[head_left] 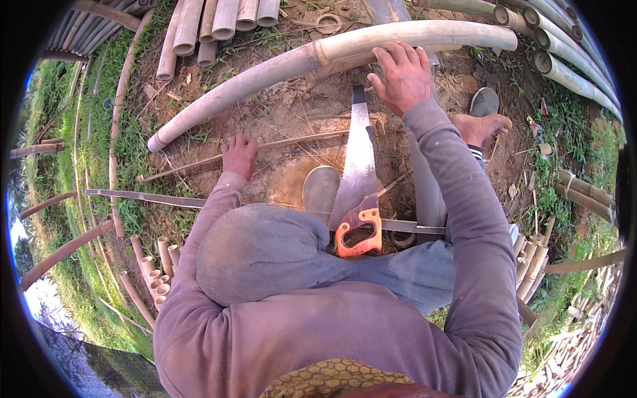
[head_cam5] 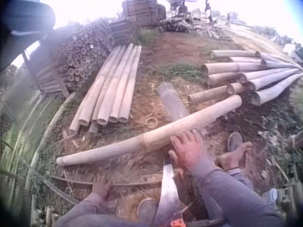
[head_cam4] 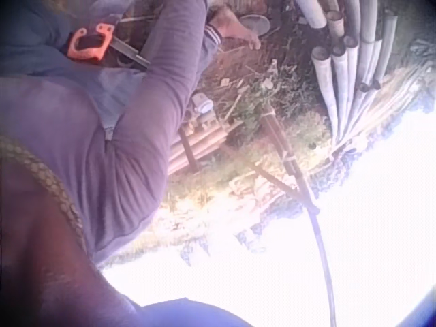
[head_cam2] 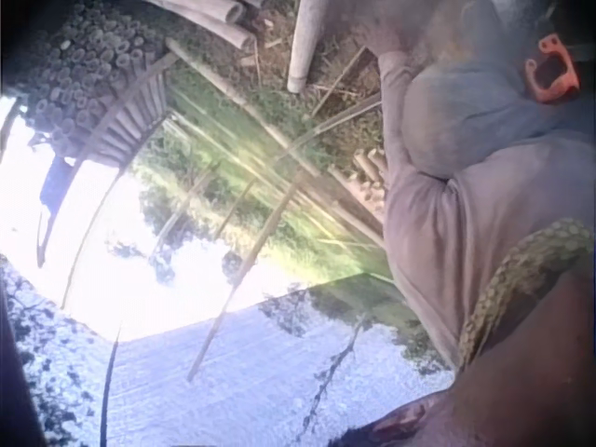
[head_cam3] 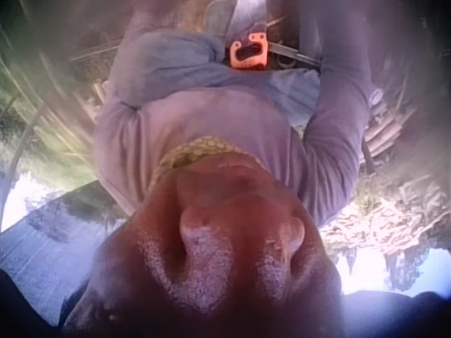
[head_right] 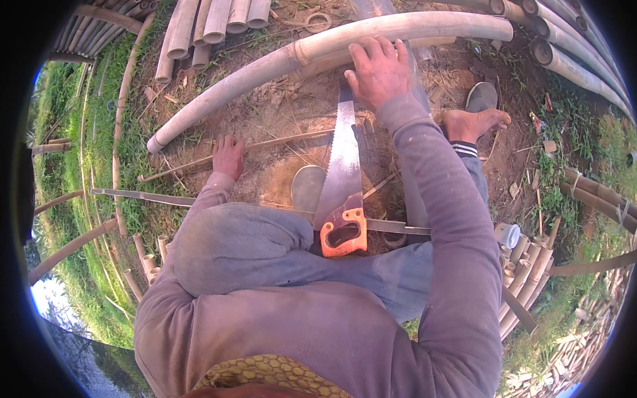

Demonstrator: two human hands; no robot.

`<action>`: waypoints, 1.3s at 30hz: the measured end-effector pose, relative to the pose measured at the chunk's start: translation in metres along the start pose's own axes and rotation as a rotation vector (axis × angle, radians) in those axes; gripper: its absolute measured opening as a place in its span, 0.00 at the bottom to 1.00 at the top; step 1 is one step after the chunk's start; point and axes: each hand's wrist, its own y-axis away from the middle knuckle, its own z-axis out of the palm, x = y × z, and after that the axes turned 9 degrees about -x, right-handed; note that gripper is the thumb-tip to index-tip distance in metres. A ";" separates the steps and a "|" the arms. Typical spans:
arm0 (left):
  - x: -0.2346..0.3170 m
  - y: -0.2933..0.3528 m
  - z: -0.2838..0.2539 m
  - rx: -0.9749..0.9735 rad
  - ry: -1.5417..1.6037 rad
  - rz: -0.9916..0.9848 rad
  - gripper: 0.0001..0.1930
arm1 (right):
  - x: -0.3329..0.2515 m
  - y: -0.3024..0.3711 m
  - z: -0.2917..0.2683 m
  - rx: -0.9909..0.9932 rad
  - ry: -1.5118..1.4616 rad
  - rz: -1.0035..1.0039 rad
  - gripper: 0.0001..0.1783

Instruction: The person sits on the ground and uses a hand saw to cut long bamboo poles into shorter sections. They position each pole on a support, saw through it, and then move the cut pieces aside to continue with the next pole.

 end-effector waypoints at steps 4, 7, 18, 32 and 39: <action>-0.068 0.016 0.021 0.239 -0.066 0.064 0.13 | -0.062 0.064 0.033 -0.062 -0.254 -0.198 0.35; -0.110 0.038 0.002 0.252 -0.154 0.053 0.17 | -0.100 0.089 0.058 -0.192 -0.331 -0.124 0.43; -0.060 0.064 -0.135 0.502 -0.027 0.124 0.17 | -0.126 0.099 0.010 0.314 -0.331 -0.158 0.36; 0.017 -0.048 -0.133 0.588 0.259 0.470 0.21 | -0.024 0.016 -0.021 -0.095 -0.054 -0.306 0.34; -0.011 -0.052 -0.108 0.591 0.348 0.355 0.26 | -0.044 -0.031 -0.013 -0.146 -0.210 -0.424 0.32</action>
